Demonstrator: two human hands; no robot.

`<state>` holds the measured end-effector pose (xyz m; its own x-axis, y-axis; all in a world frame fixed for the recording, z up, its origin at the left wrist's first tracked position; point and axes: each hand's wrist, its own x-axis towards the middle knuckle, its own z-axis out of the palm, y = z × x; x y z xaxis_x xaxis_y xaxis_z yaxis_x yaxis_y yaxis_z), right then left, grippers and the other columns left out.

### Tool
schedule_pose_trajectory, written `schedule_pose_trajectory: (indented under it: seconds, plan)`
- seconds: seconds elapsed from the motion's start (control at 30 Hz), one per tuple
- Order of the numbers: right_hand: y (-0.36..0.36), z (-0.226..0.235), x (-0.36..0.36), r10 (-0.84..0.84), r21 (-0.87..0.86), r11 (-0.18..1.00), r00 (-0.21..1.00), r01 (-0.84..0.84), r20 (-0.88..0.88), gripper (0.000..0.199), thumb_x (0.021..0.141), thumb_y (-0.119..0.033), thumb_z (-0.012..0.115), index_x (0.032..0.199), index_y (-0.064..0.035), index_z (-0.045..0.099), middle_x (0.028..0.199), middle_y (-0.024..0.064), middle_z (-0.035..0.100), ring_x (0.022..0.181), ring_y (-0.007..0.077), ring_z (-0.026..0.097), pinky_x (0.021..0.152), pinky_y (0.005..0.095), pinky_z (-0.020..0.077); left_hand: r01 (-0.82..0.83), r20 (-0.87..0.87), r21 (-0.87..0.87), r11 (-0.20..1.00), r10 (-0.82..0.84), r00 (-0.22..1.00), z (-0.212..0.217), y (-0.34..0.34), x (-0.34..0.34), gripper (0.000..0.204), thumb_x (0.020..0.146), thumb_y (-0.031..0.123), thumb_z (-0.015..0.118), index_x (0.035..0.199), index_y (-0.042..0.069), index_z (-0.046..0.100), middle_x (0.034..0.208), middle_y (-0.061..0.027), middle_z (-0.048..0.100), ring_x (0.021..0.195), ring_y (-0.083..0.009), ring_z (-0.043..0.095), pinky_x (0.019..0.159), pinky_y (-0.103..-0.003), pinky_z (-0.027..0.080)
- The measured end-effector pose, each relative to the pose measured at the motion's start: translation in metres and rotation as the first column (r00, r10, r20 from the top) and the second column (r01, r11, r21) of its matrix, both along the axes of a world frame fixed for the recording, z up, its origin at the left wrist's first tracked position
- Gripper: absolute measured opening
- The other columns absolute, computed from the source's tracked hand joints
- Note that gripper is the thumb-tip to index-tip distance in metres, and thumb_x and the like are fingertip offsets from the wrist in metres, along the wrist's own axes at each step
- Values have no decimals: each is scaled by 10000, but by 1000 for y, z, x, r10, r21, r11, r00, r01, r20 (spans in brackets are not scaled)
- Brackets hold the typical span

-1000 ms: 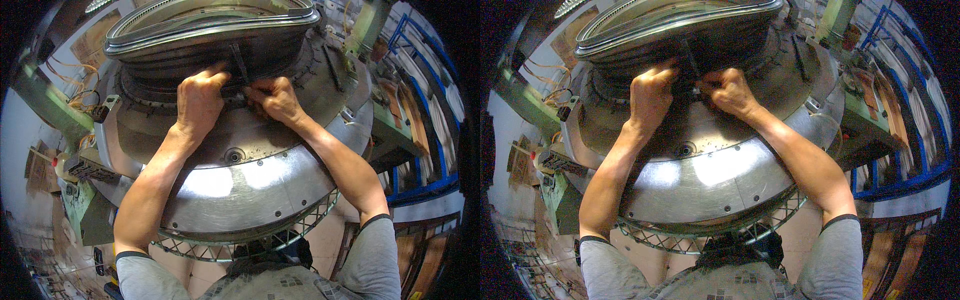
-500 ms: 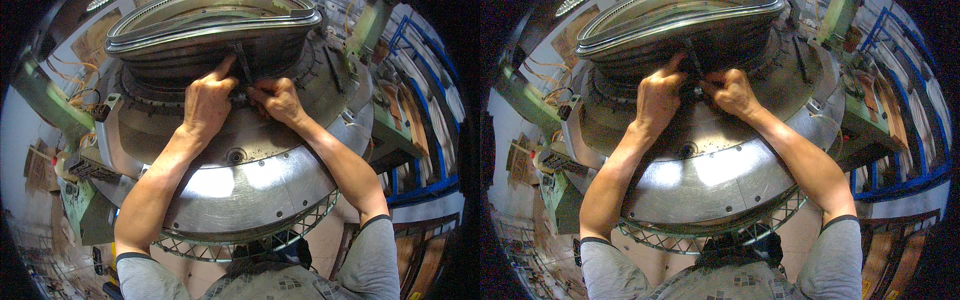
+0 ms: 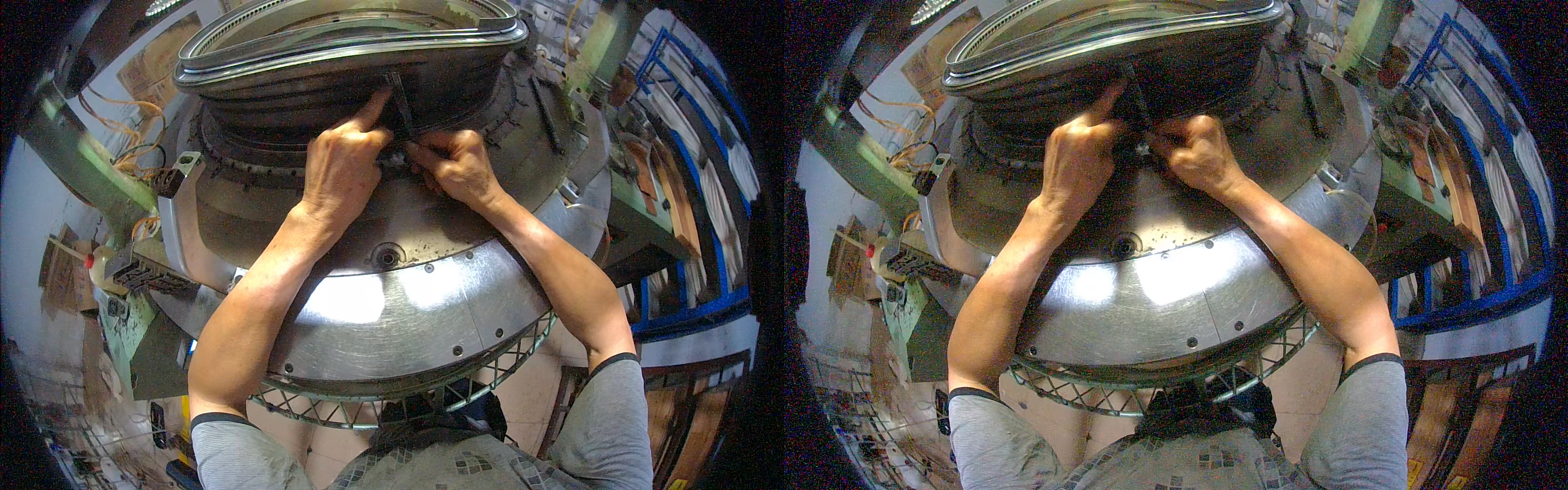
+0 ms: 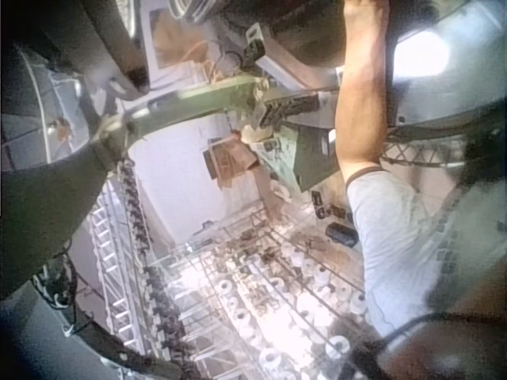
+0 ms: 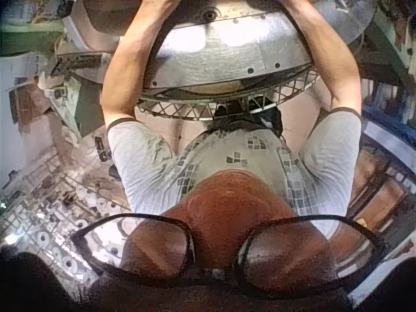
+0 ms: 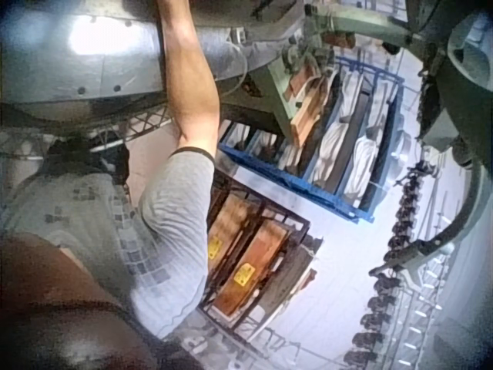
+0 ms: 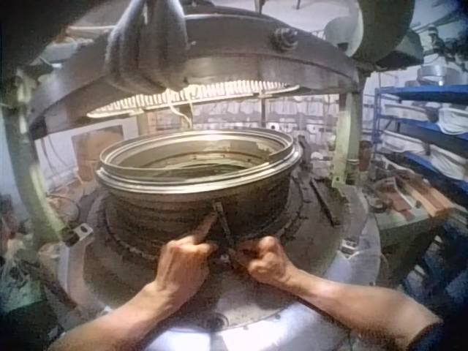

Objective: The person repeatedly picks up small black plastic clips from a wooden tray and inserts them into slots around the rim of a large metal machine component. The person works one clip at a time, placing each into a designated slot and pressing it into place.

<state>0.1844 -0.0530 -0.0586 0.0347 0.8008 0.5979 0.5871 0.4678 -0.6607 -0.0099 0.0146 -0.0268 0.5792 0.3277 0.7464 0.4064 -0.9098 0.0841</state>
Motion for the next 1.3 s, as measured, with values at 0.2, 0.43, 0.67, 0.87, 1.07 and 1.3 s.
schedule_pose_trajectory:
  seconds: [0.2,0.43,0.67,0.87,1.07,1.3]
  plan:
    - [0,0,0,-29,-16,999,999,30,19,268,958,-179,692,748,-13,704,546,19,601,462,78,532,423,263,400,13,-10,36,999,-13,1000,1,1,-1,248,618,-86,633,825,22,714,1411,-170,573,951,-360,715,792,-415,610]
    - [0,0,1,-31,-44,999,999,31,13,205,927,-188,701,801,-29,728,625,72,641,526,132,591,492,297,447,19,-13,27,999,-18,1000,1,2,-1,242,615,-78,635,819,26,715,1416,-171,568,948,-360,716,800,-413,607]
    - [1,-1,0,-18,8,1000,1000,17,21,267,957,-182,693,746,-19,702,546,16,597,460,78,538,422,263,404,16,-13,30,999,-16,1000,2,1,0,226,622,-68,637,809,31,719,1413,-164,573,939,-354,719,796,-407,609]
    - [0,2,4,-97,-125,987,993,104,63,175,842,-185,703,919,-49,780,831,207,727,696,283,725,658,380,553,-6,-20,36,999,6,1000,2,0,0,238,625,-73,632,815,35,727,1405,-162,580,932,-350,722,792,-405,611]
    - [0,2,3,-111,-145,982,992,118,54,184,850,-194,703,913,-38,777,825,222,717,678,294,722,646,388,551,17,22,32,999,-17,1000,2,0,1,191,709,-80,578,807,11,716,1358,-152,616,888,-385,712,788,-424,598]
    - [-1,2,-1,-49,-2,999,998,49,43,237,938,-181,693,761,-24,712,581,58,620,488,116,573,454,282,426,2,-37,40,999,0,999,1,2,0,270,624,-79,618,840,32,735,1412,-172,571,933,-360,720,805,-411,607]
